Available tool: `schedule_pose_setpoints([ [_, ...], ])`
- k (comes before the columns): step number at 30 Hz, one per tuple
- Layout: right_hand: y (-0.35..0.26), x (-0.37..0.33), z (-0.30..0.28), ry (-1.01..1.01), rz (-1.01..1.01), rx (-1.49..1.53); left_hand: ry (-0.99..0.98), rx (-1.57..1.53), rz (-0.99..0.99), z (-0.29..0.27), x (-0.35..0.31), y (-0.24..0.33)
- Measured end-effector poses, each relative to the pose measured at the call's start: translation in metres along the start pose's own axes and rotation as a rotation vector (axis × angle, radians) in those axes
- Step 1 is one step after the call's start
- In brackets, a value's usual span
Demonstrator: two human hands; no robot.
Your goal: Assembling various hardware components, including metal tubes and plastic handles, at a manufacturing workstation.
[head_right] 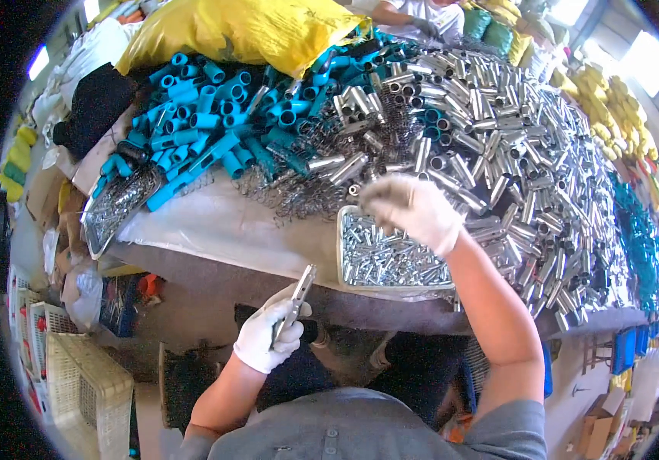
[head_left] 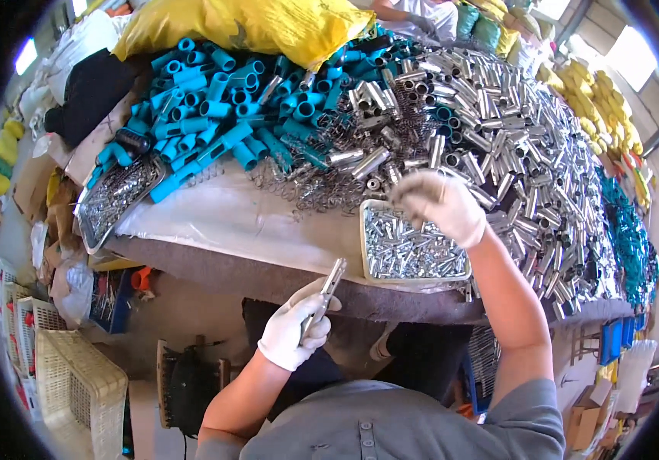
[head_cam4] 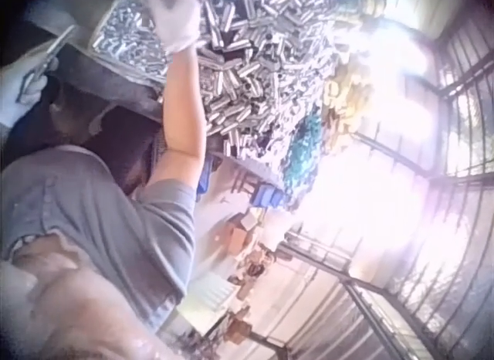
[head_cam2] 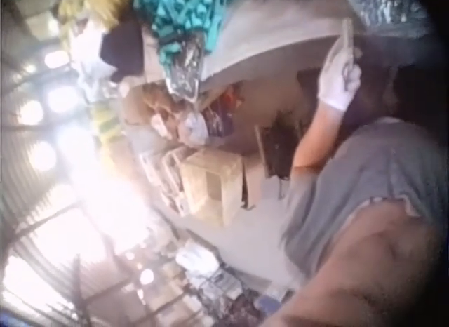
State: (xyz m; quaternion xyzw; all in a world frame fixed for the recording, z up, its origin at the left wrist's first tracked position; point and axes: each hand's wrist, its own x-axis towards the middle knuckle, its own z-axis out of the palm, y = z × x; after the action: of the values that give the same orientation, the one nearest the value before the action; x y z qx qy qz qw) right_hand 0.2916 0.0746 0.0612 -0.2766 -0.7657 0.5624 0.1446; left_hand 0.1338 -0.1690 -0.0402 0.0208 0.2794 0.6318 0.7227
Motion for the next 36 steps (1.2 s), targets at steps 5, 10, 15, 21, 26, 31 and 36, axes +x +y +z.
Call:
schedule_pose_setpoints([
  [5,0.022,-0.022,0.025,-0.060,0.094,0.177,-0.065,0.002,-0.071,0.002,0.000,0.000],
  [10,0.023,-0.022,0.035,-0.142,0.101,0.192,-0.142,-0.007,-0.110,-0.002,-0.001,-0.002],
  [15,0.013,-0.025,0.050,-0.373,0.164,0.092,-0.079,0.118,-0.118,0.005,-0.003,-0.006],
  [21,0.018,-0.022,0.073,-0.556,0.177,0.020,-0.037,0.296,0.031,-0.003,-0.004,-0.010],
  [26,-0.005,0.092,0.030,0.061,-0.375,-0.830,0.054,0.223,0.194,-0.008,-0.009,-0.007],
  [31,-0.003,0.221,-0.025,0.218,-0.609,-1.360,0.035,0.155,0.169,-0.021,-0.004,-0.010],
  [36,-0.040,0.267,0.014,-0.220,-0.212,-1.666,0.077,0.130,0.194,-0.022,-0.001,-0.008],
])
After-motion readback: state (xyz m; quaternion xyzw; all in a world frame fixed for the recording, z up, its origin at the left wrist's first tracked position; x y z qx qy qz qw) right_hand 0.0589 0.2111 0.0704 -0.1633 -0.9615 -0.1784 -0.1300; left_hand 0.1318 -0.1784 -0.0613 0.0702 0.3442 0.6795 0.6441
